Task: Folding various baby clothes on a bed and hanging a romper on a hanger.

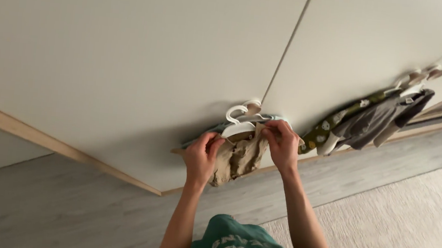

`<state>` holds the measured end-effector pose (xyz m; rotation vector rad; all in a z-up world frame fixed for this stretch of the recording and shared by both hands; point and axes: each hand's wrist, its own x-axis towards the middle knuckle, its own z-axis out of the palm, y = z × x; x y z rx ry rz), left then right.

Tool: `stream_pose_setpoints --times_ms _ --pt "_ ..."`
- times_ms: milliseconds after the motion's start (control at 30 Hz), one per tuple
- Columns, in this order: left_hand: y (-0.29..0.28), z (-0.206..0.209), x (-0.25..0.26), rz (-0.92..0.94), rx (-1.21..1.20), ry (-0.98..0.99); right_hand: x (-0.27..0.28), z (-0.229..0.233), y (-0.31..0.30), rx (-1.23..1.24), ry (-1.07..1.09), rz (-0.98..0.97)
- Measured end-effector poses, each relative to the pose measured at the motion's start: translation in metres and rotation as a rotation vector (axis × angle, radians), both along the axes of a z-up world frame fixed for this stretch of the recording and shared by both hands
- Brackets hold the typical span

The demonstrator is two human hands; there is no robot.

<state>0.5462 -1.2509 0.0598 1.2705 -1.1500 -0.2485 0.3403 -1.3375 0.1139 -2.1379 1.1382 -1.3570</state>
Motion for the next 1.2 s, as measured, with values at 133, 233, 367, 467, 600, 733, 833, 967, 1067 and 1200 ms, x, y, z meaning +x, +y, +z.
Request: stream_pose_setpoints --times_ms 133,233,367,467,600,733,833,967,1067,1200 --pt "-0.005 0.000 -0.002 0.008 0.082 0.037 0.002 0.003 -0.005 -0.003 0.019 0.000" --pt "-0.005 0.002 -0.001 -0.003 0.012 0.058 0.002 0.005 -0.005 -0.010 0.035 -0.002" --pt "-0.004 -0.001 0.000 -0.001 0.015 0.082 0.003 0.000 -0.007 0.010 0.041 0.005" --pt "-0.008 -0.003 -0.001 0.023 0.011 0.038 0.001 -0.005 -0.012 0.037 0.030 -0.005" --pt "-0.012 0.001 -0.003 0.025 -0.021 0.006 -0.003 -0.003 -0.014 0.058 0.013 -0.007" --pt "-0.019 0.012 -0.005 0.007 -0.048 -0.023 -0.007 0.004 -0.017 0.085 0.006 -0.030" --pt "-0.022 0.013 -0.009 -0.007 -0.001 -0.029 -0.012 0.002 -0.019 0.085 0.015 -0.055" --pt "-0.030 0.009 -0.014 0.016 -0.001 -0.105 -0.020 -0.009 -0.025 0.095 -0.006 -0.056" --pt "-0.035 -0.005 -0.015 0.070 -0.020 -0.203 -0.025 -0.019 -0.033 0.131 -0.039 -0.047" --pt "-0.025 0.004 -0.009 0.133 -0.082 -0.279 -0.033 -0.020 -0.034 0.205 -0.058 -0.050"
